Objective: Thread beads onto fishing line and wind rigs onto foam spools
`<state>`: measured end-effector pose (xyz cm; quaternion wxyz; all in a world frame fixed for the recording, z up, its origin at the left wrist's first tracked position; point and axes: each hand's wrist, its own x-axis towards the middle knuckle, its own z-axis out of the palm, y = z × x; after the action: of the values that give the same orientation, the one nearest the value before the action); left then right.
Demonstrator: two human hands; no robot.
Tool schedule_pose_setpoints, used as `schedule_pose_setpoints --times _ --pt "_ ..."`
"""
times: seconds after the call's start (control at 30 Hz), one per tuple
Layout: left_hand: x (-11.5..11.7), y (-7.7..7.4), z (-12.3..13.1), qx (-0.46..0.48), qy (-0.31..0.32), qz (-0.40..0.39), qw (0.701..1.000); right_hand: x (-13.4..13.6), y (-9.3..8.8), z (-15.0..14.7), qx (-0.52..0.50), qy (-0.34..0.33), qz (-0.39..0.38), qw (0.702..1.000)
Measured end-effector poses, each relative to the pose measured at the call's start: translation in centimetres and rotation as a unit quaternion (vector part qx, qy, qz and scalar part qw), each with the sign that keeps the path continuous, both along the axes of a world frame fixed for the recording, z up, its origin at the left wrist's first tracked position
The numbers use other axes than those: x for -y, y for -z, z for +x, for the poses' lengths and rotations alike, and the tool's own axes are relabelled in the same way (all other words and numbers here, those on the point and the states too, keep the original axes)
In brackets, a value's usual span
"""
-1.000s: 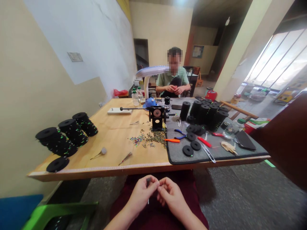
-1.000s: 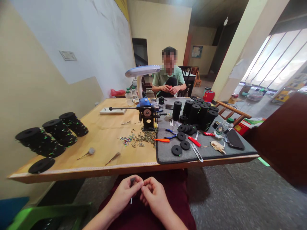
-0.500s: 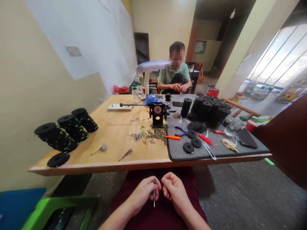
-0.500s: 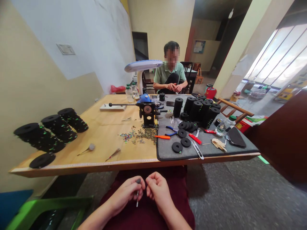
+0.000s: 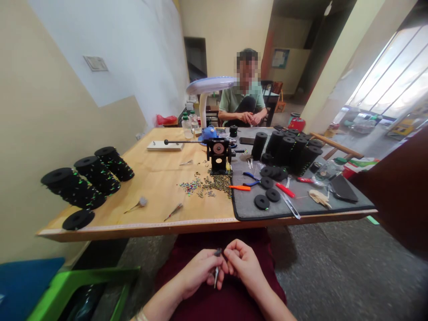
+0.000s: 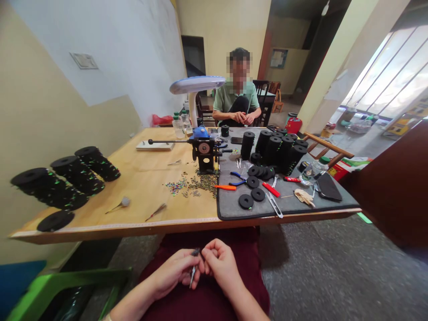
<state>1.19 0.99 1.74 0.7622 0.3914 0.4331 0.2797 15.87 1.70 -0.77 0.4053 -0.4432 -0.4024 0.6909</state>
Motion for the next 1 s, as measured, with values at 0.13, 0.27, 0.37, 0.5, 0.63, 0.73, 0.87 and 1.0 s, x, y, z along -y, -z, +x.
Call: schedule_pose_setpoints --times 0.13,0.27,0.37,0.5,0.63,0.73,0.87,1.0 --pt "0.0 0.0 0.2 -0.023 0.011 0.026 0.999 0.1 0.1 0.2 0.003 0.0 0.017 1.0" --pt "-0.1 -0.2 0.5 -0.051 0.021 0.053 0.997 0.0 0.0 0.2 -0.002 0.003 0.051 0.999" --pt "-0.1 -0.2 0.6 -0.066 0.026 0.064 0.995 0.1 -0.1 0.2 0.005 0.005 0.076 0.997" --pt "-0.1 0.0 0.6 -0.085 0.025 0.071 0.994 0.3 -0.1 0.4 0.05 0.001 0.118 0.992" --pt "0.0 -0.1 0.7 -0.09 0.021 0.071 0.993 0.6 -0.5 0.7 0.129 -0.003 0.179 0.975" --pt "0.0 -0.4 0.7 -0.092 0.018 0.072 0.993 0.7 -0.8 0.9 0.183 -0.008 0.221 0.958" --pt "0.0 -0.2 0.7 -0.094 0.011 0.073 0.993 0.6 -1.1 1.1 0.239 -0.009 0.266 0.934" --pt "0.0 0.3 0.7 -0.101 0.006 0.078 0.992 0.7 -1.1 1.2 0.274 -0.013 0.299 0.914"
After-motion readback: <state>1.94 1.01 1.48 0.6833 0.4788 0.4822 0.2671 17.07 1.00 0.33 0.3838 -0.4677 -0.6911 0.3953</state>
